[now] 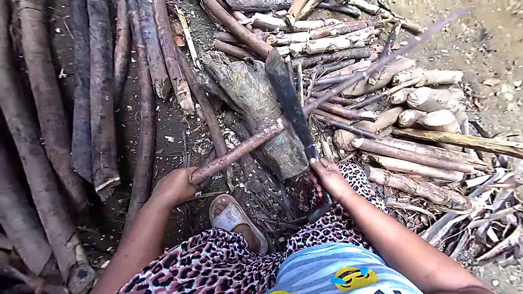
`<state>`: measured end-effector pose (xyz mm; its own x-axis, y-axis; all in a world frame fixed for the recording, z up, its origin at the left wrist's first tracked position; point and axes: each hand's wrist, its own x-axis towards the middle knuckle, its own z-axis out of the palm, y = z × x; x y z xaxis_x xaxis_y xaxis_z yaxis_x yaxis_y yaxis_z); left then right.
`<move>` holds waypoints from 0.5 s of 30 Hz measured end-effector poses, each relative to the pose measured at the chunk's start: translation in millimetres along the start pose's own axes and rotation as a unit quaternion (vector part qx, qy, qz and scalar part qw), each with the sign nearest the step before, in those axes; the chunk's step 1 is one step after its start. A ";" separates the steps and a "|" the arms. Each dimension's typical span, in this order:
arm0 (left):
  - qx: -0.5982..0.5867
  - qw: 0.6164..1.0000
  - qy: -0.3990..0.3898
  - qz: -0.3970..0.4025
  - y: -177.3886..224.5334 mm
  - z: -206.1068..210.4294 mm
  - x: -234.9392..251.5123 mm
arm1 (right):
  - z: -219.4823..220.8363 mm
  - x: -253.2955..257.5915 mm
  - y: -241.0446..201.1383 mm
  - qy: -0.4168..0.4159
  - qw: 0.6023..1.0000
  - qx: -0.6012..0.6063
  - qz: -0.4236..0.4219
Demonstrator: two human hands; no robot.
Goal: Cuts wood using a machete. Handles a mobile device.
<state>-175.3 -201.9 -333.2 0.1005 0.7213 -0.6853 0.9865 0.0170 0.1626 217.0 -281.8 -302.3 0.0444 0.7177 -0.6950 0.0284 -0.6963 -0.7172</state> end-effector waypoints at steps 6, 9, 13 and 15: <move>0.032 0.998 -0.048 -0.017 -2.6 -3.8 0.7 | -32.6 -33.5 -66.1 0.041 0.940 0.025 -0.337; -0.007 0.997 -0.078 0.005 -4.9 -2.5 7.7 | -43.3 -60.8 -125.2 0.047 0.850 0.080 -0.519; -0.105 0.983 -0.152 0.020 -4.9 -9.1 10.5 | -40.4 -62.8 -175.9 0.101 0.742 0.148 -0.646; -0.147 0.972 -0.184 0.008 -3.0 -10.4 13.4 | -22.8 -49.3 -150.6 0.153 0.756 0.122 -0.624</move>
<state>-178.2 -185.1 -335.6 0.2077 0.4274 -0.8799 0.9107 0.2438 0.3334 233.3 -212.5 -158.8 0.3655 0.7511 0.5498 0.0556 0.5720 -0.8184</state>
